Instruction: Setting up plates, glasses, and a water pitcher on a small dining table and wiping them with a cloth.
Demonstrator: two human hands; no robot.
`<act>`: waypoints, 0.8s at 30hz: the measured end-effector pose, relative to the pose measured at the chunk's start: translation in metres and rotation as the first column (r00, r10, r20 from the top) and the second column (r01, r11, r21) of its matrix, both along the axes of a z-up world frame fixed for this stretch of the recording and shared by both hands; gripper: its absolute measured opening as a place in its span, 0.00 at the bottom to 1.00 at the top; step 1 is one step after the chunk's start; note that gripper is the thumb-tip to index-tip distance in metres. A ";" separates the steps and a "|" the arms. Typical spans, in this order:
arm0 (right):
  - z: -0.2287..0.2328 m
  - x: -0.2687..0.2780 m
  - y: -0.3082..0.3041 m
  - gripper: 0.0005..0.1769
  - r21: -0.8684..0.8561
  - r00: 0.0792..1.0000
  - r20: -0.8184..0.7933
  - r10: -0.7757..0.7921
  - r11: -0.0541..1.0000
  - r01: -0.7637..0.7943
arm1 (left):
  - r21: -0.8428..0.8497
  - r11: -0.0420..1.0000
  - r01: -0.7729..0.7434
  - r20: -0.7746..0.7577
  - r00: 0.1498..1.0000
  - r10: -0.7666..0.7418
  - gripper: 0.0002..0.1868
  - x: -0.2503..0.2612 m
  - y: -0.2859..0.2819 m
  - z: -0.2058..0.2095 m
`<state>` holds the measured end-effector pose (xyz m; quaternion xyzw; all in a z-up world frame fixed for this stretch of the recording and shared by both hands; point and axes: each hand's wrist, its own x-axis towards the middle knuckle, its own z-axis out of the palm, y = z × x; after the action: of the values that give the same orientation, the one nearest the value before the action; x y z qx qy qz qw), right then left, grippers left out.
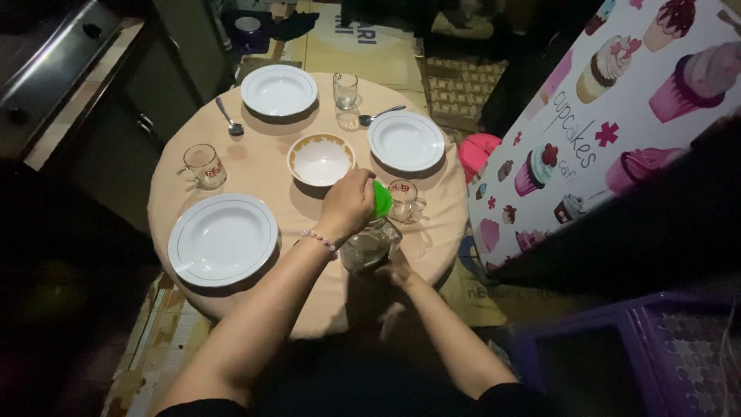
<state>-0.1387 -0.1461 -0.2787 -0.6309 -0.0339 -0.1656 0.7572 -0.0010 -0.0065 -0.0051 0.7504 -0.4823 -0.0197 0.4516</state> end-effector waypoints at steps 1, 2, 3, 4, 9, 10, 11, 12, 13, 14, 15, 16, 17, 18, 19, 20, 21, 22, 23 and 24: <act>-0.013 -0.004 -0.001 0.52 -0.049 0.987 -0.122 -0.109 0.993 0.104 | -0.024 1.000 0.008 0.019 1.000 -0.008 0.17 0.001 0.000 -0.002; -0.026 -0.009 -0.002 0.57 -0.111 0.947 -0.235 -0.220 0.974 0.199 | -0.049 0.999 0.016 0.038 0.999 -0.015 0.17 0.002 -0.001 -0.005; -0.035 -0.007 -0.003 0.57 -0.112 0.946 -0.236 -0.221 0.973 0.200 | -0.050 0.999 0.018 0.037 0.999 -0.016 0.17 0.001 -0.001 -0.004; -0.043 -0.004 -0.004 0.49 -0.055 0.975 -0.143 -0.171 0.985 0.164 | -0.026 1.000 0.007 0.019 1.000 -0.007 0.17 0.001 -0.001 -0.004; 0.002 -0.010 0.011 0.60 -0.364 0.976 0.072 -0.205 0.906 0.217 | -0.009 1.000 -0.019 -0.021 1.000 0.019 0.17 0.001 0.002 0.001; 0.015 -0.010 0.013 0.54 -0.554 0.961 0.096 -0.260 0.788 0.269 | -0.007 1.000 -0.013 -0.012 1.000 0.013 0.17 0.001 0.002 -0.001; 0.027 -0.010 0.014 0.49 -0.716 0.942 0.132 -0.309 0.628 0.306 | -0.004 1.000 -0.006 -0.002 1.000 0.006 0.16 0.001 0.002 -0.003; -0.006 -0.010 -0.006 0.49 -0.716 0.943 0.133 -0.307 0.628 0.305 | -0.005 1.000 -0.008 -0.002 1.000 0.008 0.16 0.001 0.002 -0.003; -0.039 -0.010 -0.027 0.44 -0.729 0.932 0.185 -0.311 0.593 0.342 | -0.031 1.000 -0.006 0.011 1.000 0.006 0.16 0.001 0.003 -0.003; -0.072 -0.012 -0.047 0.40 -0.739 0.920 0.233 -0.314 0.558 0.378 | -0.054 0.999 -0.001 0.021 1.000 0.002 0.16 0.001 0.003 -0.004; -0.041 -0.020 -0.033 0.40 -0.740 0.921 0.231 -0.315 0.558 0.376 | -0.054 0.999 0.000 0.019 1.000 0.001 0.16 0.000 0.003 -0.001; -0.010 -0.029 -0.019 0.35 -0.262 0.945 -0.043 -0.324 0.916 0.302 | -0.016 1.000 -0.004 0.005 1.000 0.004 0.16 0.000 0.004 0.001; 0.021 -0.037 -0.006 0.32 0.337 0.951 -0.266 -0.159 0.909 0.246 | 0.022 1.000 -0.008 -0.009 1.000 0.008 0.16 -0.001 0.004 0.003; -0.006 -0.041 -0.025 0.32 0.335 0.950 -0.268 -0.158 0.909 0.246 | 0.020 1.000 -0.009 -0.012 1.000 0.009 0.16 -0.001 0.002 0.002; -0.032 -0.044 -0.045 0.19 0.532 0.998 -0.044 0.037 0.847 -0.008 | -0.002 1.000 -0.012 -0.004 1.000 0.012 0.16 0.000 0.001 0.000; -0.058 -0.047 -0.064 0.10 0.645 0.958 0.216 0.186 0.709 -0.284 | -0.025 1.000 -0.017 0.005 1.000 0.017 0.16 0.001 0.000 -0.001; -0.022 -0.068 -0.048 0.10 0.645 0.958 0.215 0.190 0.709 -0.285 | -0.027 0.999 -0.021 0.003 1.000 0.021 0.16 0.001 -0.001 -0.003; 0.025 -0.065 -0.030 0.24 0.688 0.950 0.260 0.172 0.658 -0.307 | -0.025 1.000 -0.007 0.009 1.000 0.007 0.16 0.002 -0.002 -0.004; 0.083 -0.043 -0.010 0.38 0.726 0.941 0.304 0.150 0.603 -0.330 | -0.024 1.000 0.008 0.014 1.000 -0.007 0.16 0.004 -0.003 -0.005; 0.124 -0.038 0.005 0.38 0.728 0.941 0.301 0.152 0.601 -0.330 | -0.023 1.000 0.005 0.012 1.000 -0.005 0.16 0.004 -0.002 -0.005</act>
<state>-0.1767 -0.1415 -0.1545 -0.2166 -0.1244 -0.1247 0.9602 0.0028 -0.0089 -0.0103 0.7442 -0.4869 -0.0109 0.4572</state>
